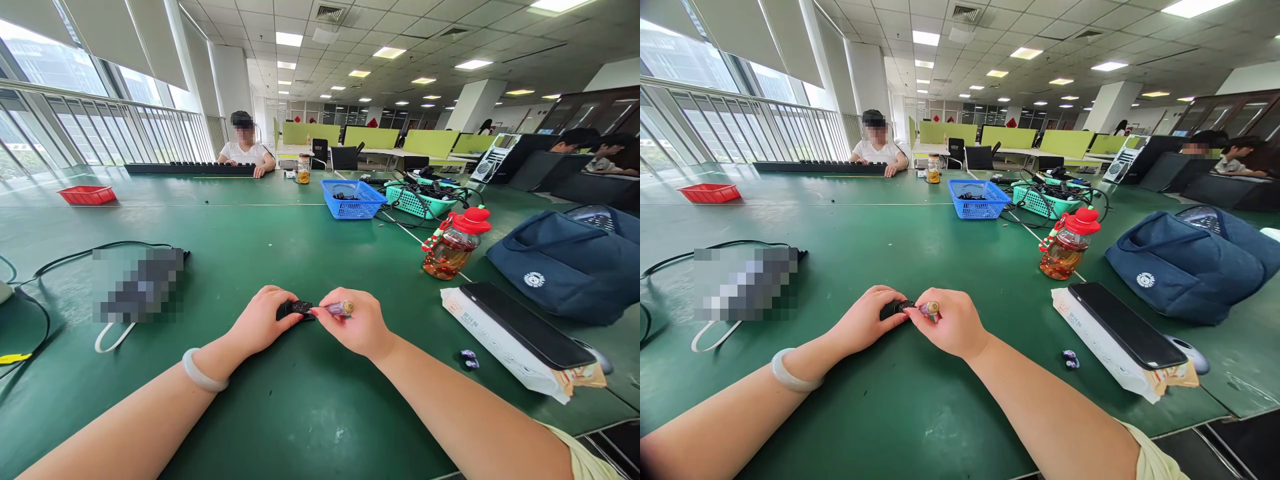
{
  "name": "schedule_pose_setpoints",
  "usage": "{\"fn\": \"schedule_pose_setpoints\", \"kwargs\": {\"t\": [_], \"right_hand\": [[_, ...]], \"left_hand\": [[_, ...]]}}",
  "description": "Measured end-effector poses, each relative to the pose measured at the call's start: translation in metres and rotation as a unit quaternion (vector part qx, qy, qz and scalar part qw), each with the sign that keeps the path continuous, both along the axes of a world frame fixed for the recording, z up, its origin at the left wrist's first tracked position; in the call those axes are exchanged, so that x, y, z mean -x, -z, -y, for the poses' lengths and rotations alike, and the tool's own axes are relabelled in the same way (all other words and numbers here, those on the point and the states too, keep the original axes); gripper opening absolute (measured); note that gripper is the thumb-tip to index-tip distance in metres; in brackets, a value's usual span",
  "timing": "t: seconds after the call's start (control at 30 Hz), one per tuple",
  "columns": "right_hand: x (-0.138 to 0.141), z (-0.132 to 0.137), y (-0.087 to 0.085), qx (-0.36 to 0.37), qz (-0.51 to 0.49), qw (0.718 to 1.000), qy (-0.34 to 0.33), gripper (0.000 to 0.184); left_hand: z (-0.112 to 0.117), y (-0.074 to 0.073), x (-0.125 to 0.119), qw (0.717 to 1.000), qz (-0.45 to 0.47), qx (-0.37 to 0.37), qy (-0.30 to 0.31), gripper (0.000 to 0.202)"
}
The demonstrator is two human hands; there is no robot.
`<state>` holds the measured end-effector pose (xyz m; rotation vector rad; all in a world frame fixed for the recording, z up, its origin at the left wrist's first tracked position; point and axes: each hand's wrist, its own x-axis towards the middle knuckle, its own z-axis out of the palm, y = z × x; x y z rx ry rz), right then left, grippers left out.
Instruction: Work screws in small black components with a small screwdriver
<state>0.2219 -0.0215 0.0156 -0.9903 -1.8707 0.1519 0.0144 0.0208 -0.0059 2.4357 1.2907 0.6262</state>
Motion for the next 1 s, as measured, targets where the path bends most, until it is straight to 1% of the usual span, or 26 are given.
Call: {"fn": "schedule_pose_setpoints", "kwargs": {"t": [0.17,0.3,0.43,0.57,0.7,0.8,0.87,1.0], "right_hand": [[-0.0004,-0.0017,0.0029,-0.09,-0.003,0.996,-0.011,0.02],[-0.0003,-0.0034,0.0033,-0.121,0.018,0.992,-0.03,0.022],[0.0009,-0.0012,0.0016,-0.146,0.089,0.984,-0.048,0.026],[0.0039,0.0012,0.0026,-0.16,0.189,0.967,-0.066,0.027],[0.0071,0.0003,0.0059,-0.161,0.224,0.956,-0.102,0.024],[0.0073,-0.0009,0.0072,-0.154,0.214,0.958,-0.113,0.024],[0.0061,-0.0016,0.0068,-0.139,0.185,0.966,-0.116,0.024],[0.0016,-0.0026,0.0023,-0.064,0.06,0.991,-0.102,0.018]], "left_hand": [[0.0007,-0.0013,-0.0007,1.0,-0.002,0.009,-0.007,0.029],[0.001,-0.0016,-0.0016,1.0,-0.001,0.008,-0.004,0.029],[0.0008,-0.0016,-0.002,1.0,0.003,0.011,-0.006,0.026],[0.0012,-0.0025,-0.0027,1.0,0.005,0.014,-0.01,0.024],[0.0018,-0.0031,-0.0029,1.0,0.004,0.014,-0.011,0.023],[0.0017,-0.0027,-0.0025,1.0,0.004,0.012,-0.01,0.024],[0.0013,-0.0021,-0.0021,1.0,0.005,0.01,-0.009,0.024],[0.0005,-0.0009,-0.0012,1.0,0.007,0.008,-0.005,0.025]]}}
